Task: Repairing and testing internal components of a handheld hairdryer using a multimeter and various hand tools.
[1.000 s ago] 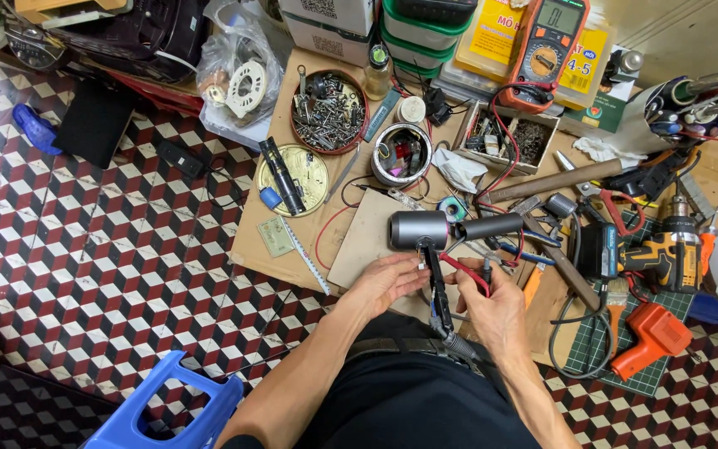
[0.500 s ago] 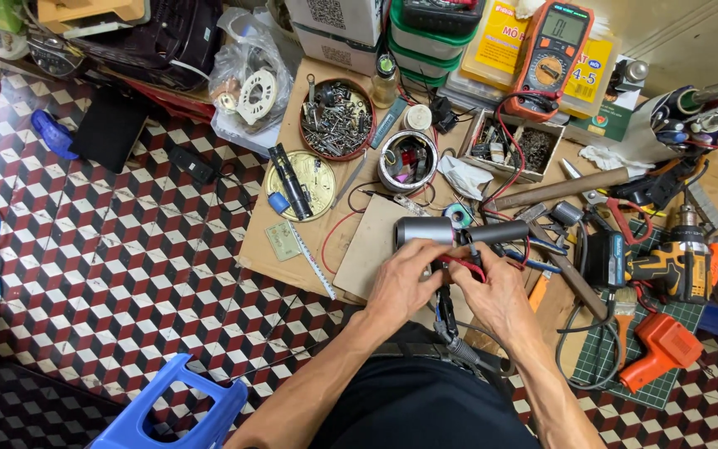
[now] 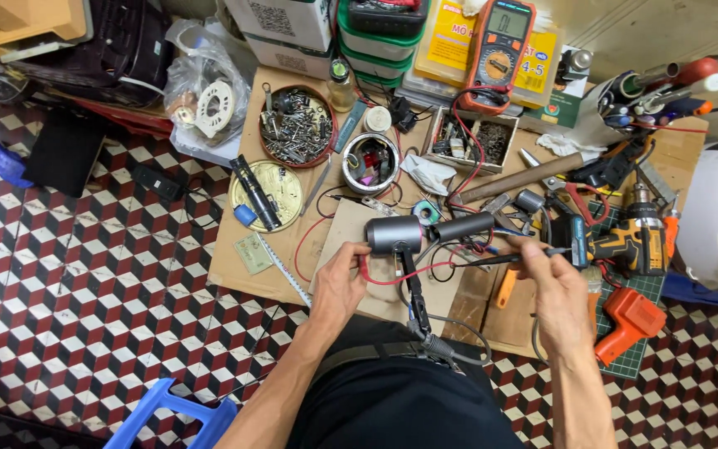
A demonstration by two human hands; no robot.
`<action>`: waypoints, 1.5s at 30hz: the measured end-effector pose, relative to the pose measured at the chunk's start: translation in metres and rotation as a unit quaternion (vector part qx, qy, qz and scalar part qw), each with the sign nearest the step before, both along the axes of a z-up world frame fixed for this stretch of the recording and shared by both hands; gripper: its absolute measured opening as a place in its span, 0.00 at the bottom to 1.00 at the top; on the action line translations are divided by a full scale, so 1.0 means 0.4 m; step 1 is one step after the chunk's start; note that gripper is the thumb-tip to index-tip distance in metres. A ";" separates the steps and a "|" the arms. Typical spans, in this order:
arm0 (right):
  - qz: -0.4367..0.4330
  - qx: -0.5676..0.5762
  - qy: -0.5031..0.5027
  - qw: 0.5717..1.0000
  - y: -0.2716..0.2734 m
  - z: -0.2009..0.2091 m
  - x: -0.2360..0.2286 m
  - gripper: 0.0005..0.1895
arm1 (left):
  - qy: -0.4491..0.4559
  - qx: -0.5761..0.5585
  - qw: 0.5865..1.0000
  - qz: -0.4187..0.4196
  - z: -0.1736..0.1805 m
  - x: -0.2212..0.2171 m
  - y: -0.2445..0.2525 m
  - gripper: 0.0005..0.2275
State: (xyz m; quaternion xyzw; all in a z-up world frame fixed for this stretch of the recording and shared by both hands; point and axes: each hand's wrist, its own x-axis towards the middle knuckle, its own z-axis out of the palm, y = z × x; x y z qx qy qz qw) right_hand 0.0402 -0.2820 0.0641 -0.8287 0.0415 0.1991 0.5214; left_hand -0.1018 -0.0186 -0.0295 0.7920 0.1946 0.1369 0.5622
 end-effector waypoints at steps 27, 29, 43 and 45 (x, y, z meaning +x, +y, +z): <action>0.059 0.224 -0.010 0.973 0.168 0.278 0.085 0.19 | -0.037 -0.622 0.776 -0.097 0.249 0.290 -0.172 0.21; -0.055 0.219 -0.019 0.974 0.064 0.076 0.107 0.19 | -0.046 -0.690 0.722 -0.020 0.187 0.307 -0.184 0.20; -0.194 0.523 0.179 0.810 0.055 -0.020 0.081 0.16 | -0.029 -0.782 0.620 0.055 0.171 0.338 -0.166 0.17; -0.184 0.518 0.058 0.833 0.047 0.069 0.097 0.15 | 0.015 -0.755 0.655 0.023 0.069 0.344 -0.174 0.15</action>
